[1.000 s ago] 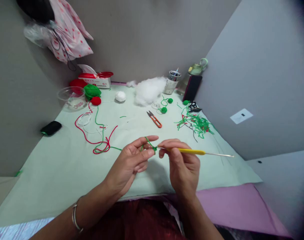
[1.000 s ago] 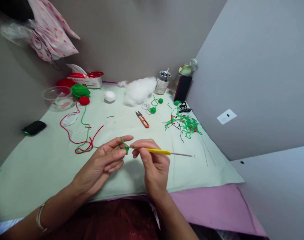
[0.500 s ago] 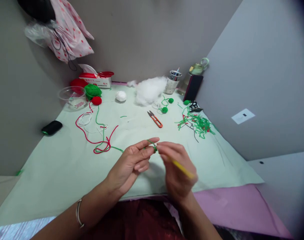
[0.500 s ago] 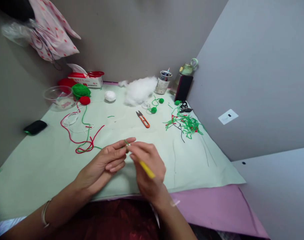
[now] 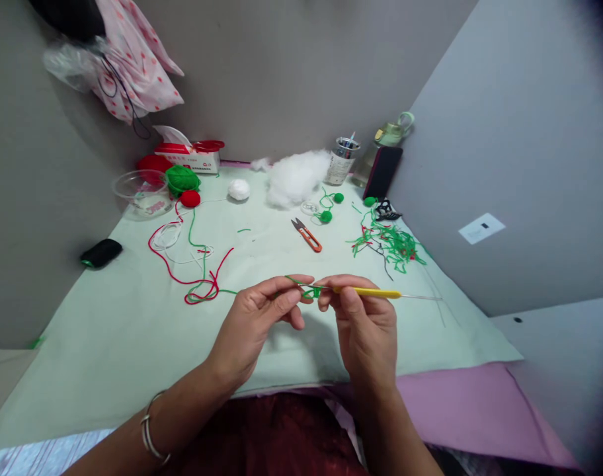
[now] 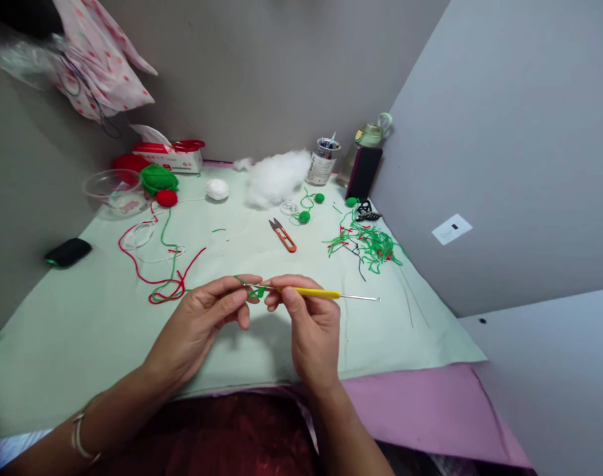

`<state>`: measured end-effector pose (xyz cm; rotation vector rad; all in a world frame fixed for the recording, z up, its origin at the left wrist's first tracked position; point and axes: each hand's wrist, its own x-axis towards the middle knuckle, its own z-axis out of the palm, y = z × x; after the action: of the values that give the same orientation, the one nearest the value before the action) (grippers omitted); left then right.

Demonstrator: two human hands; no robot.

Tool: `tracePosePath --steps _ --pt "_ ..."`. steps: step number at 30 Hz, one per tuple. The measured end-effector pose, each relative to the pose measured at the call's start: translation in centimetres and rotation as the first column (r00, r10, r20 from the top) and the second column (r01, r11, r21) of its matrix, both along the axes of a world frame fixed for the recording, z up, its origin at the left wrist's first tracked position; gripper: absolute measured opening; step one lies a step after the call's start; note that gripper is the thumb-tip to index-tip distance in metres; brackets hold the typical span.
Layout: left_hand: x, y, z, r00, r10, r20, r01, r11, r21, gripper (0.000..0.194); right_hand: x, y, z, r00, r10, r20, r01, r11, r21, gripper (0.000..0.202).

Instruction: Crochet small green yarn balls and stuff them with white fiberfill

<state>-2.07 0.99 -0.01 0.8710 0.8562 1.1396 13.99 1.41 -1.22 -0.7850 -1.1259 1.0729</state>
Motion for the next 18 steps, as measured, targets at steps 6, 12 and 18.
tracePosePath --steps 6,12,18 --pt "-0.4 -0.3 0.4 0.998 0.010 -0.055 -0.005 0.996 0.092 0.022 -0.3 0.1 0.5 0.997 -0.020 -0.080 0.019 1.000 -0.008 0.012" --pt "-1.0 -0.7 0.6 0.992 -0.001 -0.130 0.019 0.991 0.133 0.024 -0.2 0.2 0.7 0.993 -0.039 -0.111 0.039 0.999 0.002 0.012" --pt "-0.9 -0.5 0.9 0.995 0.002 -0.102 0.008 0.995 0.096 0.025 0.2 -0.1 0.6 0.999 -0.045 -0.022 0.046 0.998 0.053 0.014"
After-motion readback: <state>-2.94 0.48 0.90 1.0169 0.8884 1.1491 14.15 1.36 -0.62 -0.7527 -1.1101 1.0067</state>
